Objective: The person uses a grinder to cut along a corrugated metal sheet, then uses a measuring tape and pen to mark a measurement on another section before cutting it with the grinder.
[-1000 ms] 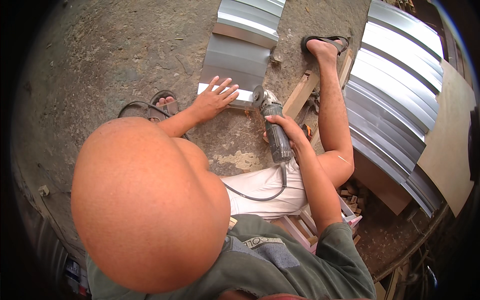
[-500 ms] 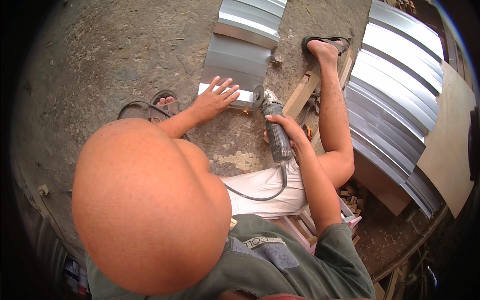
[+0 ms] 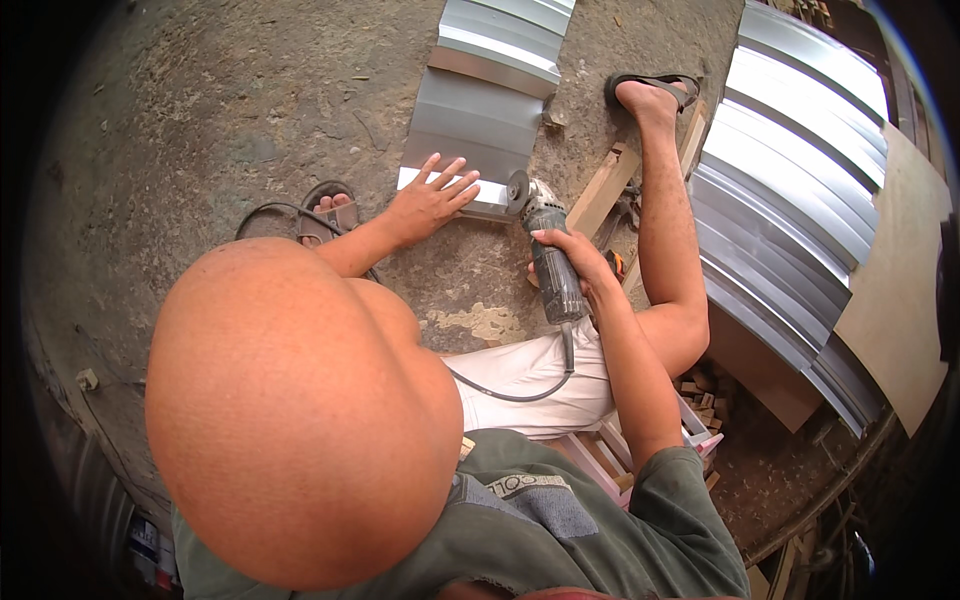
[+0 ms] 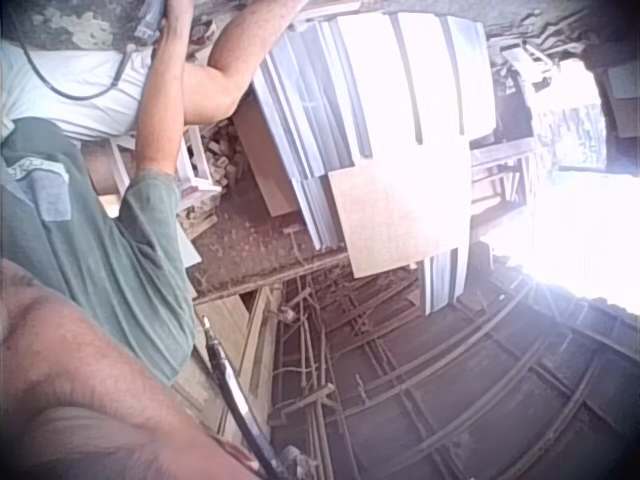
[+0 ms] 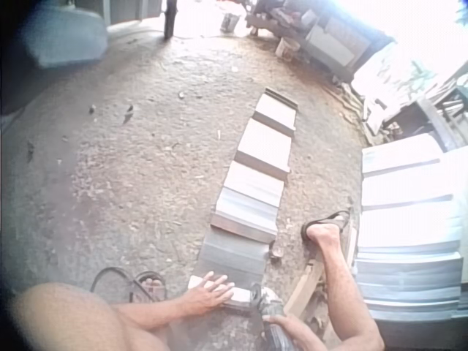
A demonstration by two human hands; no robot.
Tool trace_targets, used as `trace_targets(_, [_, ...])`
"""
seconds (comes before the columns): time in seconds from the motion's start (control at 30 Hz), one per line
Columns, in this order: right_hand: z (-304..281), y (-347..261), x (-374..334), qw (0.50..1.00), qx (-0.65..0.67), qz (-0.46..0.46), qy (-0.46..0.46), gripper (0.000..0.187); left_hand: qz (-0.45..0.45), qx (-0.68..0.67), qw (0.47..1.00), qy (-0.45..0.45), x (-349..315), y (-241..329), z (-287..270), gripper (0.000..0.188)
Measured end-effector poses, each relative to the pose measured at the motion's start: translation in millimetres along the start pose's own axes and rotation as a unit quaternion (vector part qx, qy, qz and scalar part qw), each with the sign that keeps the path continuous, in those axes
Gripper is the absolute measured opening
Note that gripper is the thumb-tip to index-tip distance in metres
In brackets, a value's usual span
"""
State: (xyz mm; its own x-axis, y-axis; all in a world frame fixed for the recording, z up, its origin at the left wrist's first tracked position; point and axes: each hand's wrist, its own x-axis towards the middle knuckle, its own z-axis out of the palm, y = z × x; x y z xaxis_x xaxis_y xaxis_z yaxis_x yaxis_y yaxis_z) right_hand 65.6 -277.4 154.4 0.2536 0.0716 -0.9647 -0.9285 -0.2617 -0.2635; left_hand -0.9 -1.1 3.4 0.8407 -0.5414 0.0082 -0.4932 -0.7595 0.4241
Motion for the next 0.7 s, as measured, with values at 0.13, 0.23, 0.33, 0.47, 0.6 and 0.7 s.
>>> trace_targets(0.13, [-1.0,0.8,0.8,1.0,0.001,-0.001,-0.005,0.047,0.004,0.002,1.0,0.008,-0.4,-0.7,2.7,0.056])
trace_targets(0.23, [-0.2,0.1,-2.1,1.0,-0.011,-0.007,-0.007,0.047,-0.001,-0.011,1.0,0.008,-0.9,0.0,0.5,0.056])
trace_targets(0.33, [-1.1,3.4,-2.8,1.0,-0.009,-0.004,0.003,0.038,0.0,-0.005,1.0,0.012,-0.8,-0.1,0.8,0.056])
trace_targets(0.47, [-3.7,8.4,-5.4,1.0,-0.007,-0.005,-0.001,0.039,0.001,-0.003,1.0,0.014,0.0,-1.1,3.2,0.057])
trace_targets(0.6, [-1.5,10.4,-13.5,1.0,-0.004,-0.003,-0.011,0.044,0.0,-0.007,1.0,0.012,-0.4,-1.7,5.4,0.056])
trace_targets(0.7, [-2.8,14.2,-16.3,1.0,-0.002,-0.007,-0.02,0.045,0.002,-0.007,1.0,0.016,-0.4,-1.8,6.1,0.057])
